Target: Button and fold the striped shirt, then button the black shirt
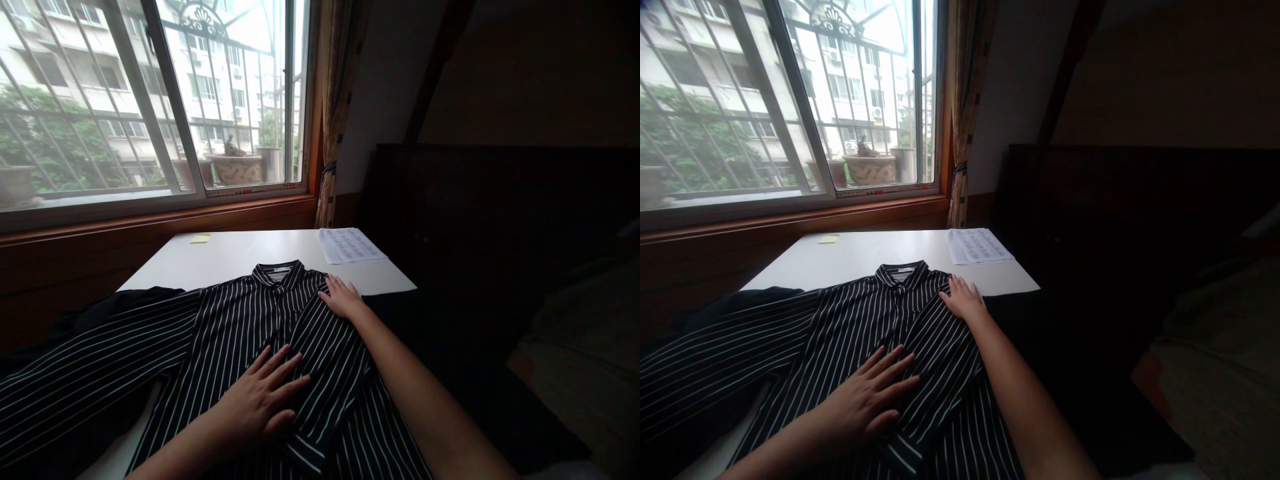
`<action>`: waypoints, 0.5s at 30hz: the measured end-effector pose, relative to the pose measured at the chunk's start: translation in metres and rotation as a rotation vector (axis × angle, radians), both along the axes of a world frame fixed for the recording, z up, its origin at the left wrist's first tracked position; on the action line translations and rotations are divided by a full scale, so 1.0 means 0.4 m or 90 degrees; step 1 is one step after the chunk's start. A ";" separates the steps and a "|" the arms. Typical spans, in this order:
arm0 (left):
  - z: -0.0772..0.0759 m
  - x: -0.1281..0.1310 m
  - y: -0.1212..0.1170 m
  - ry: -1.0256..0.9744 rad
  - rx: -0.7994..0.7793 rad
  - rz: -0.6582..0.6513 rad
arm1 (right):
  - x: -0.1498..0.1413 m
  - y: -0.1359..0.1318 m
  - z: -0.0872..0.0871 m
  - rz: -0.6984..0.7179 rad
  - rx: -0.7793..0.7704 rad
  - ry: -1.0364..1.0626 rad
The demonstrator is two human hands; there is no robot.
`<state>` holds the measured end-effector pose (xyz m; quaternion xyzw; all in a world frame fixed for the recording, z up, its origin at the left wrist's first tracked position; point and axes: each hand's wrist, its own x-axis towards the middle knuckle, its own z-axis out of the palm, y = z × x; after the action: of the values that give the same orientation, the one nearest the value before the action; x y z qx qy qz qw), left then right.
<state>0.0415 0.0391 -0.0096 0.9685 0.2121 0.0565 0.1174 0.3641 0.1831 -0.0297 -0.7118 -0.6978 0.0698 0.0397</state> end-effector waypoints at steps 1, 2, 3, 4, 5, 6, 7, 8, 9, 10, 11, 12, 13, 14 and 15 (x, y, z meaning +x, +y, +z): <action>-0.001 0.000 -0.001 -0.006 0.005 0.001 | -0.012 0.003 0.004 -0.006 0.007 -0.003; -0.001 0.000 -0.002 -0.010 0.009 0.001 | -0.027 0.006 0.008 -0.008 0.019 -0.006; 0.000 0.000 -0.003 -0.009 0.012 0.001 | -0.045 0.007 0.011 -0.003 0.035 -0.008; 0.003 0.000 -0.004 -0.006 0.015 0.002 | -0.064 0.007 0.012 0.009 0.052 -0.008; 0.006 0.000 -0.001 -0.006 0.019 0.010 | -0.085 0.008 0.011 0.026 0.067 -0.006; 0.011 0.000 0.005 -0.011 0.026 0.027 | -0.104 0.008 0.009 0.044 0.078 -0.003; 0.015 0.000 0.016 -0.025 0.038 0.054 | -0.122 0.009 0.006 0.062 0.083 0.001; 0.019 0.001 0.035 -0.044 0.055 0.090 | -0.138 0.012 0.001 0.077 0.083 0.006; 0.021 0.001 0.061 -0.063 0.076 0.131 | -0.150 0.016 -0.004 0.088 0.081 0.012; 0.021 0.002 0.094 -0.075 0.097 0.177 | -0.160 0.021 -0.009 0.095 0.078 0.017; 0.018 0.002 0.135 -0.072 0.115 0.220 | -0.166 0.027 -0.014 0.099 0.074 0.021; 0.012 0.001 0.180 -0.046 0.126 0.264 | -0.169 0.033 -0.018 0.102 0.071 0.025; 0.003 0.000 0.228 -0.004 0.126 0.318 | -0.170 0.040 -0.021 0.103 0.068 0.027; -0.007 -0.001 0.277 0.013 0.122 0.356 | -0.169 0.047 -0.023 0.104 0.065 0.029; -0.019 -0.004 0.324 0.021 0.120 0.382 | -0.167 0.053 -0.024 0.105 0.062 0.030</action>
<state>0.0399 0.1686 -0.0171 0.8700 0.4844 0.0923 0.0017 0.2975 0.2043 -0.0391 -0.6472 -0.7556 0.0551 0.0847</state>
